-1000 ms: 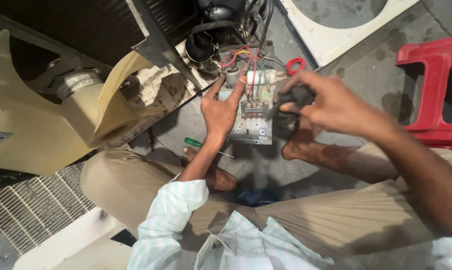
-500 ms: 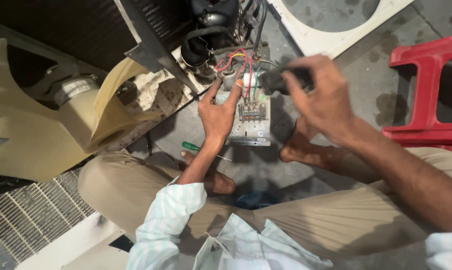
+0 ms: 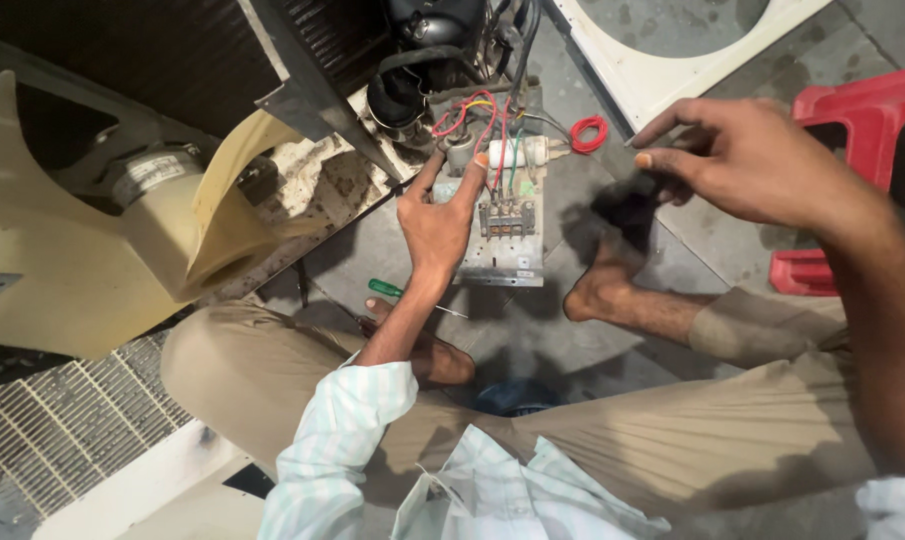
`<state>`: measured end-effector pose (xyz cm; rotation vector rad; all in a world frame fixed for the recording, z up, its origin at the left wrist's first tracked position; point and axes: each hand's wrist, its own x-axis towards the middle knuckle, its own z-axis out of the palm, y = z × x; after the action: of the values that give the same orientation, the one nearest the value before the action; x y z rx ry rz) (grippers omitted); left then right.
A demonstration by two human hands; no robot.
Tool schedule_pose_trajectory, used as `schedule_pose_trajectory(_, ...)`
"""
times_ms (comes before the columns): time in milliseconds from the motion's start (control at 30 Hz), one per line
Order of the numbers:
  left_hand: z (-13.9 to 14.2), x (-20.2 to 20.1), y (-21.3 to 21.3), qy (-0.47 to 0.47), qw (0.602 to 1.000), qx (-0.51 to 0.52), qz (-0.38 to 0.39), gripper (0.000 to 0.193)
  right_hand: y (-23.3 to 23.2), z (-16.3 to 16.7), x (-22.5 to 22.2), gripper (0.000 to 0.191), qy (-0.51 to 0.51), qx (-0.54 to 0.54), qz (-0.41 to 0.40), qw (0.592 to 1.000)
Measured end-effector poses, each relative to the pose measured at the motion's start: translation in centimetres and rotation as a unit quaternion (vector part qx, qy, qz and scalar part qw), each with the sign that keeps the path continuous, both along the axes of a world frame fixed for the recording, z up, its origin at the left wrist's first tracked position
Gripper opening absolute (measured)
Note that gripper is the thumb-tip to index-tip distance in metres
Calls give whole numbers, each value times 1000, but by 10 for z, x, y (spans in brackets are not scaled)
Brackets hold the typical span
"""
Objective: The person sits on the floor repairing a Voltas air conditioner outdoor unit. They handle the electrical wiring and capacitor panel, wipe components with a cloth, then use a screwdriver to work on the fan blade and motor mounting area of the unit.
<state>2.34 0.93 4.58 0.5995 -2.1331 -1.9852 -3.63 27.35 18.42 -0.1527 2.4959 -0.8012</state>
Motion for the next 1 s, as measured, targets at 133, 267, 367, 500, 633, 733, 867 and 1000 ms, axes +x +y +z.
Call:
schedule_pose_trajectory(133, 3, 1, 2, -5, 1000, 5, -1, 68, -11, -3, 3, 26, -5, -131, -101, 986)
schedule_pose_trajectory(267, -5, 0, 4, 1, 1000, -18, -2, 70, -34, -24, 15, 34, 41, -348, -147, 925)
schedule_pose_trajectory(367, -13, -1, 5, 33, 999, -27, -16, 69, -51, -40, 33, 40, 133, -154, 8, 979)
schedule_pose_trajectory(500, -13, -1, 9, 13, 1000, -3, -28, 70, -56, -51, 40, 43, 264, -55, 112, 957)
schedule_pose_trajectory(633, -2, 3, 16, 33, 998, 46, -13, 70, -58, -66, 26, 32, 173, -161, -50, 970)
schedule_pose_trajectory(733, 3, 7, 19, 47, 997, 68, 0, 71, -58, -84, 20, 26, 43, -271, -193, 942)
schedule_pose_trajectory(867, -1, 9, 23, 70, 994, 78, 18, 71, -53, -104, 26, 22, 112, -313, -145, 932)
schedule_pose_trajectory(1000, -9, 12, 26, 61, 994, 82, 35, 75, -51, -120, 25, 28, 114, -359, -186, 907)
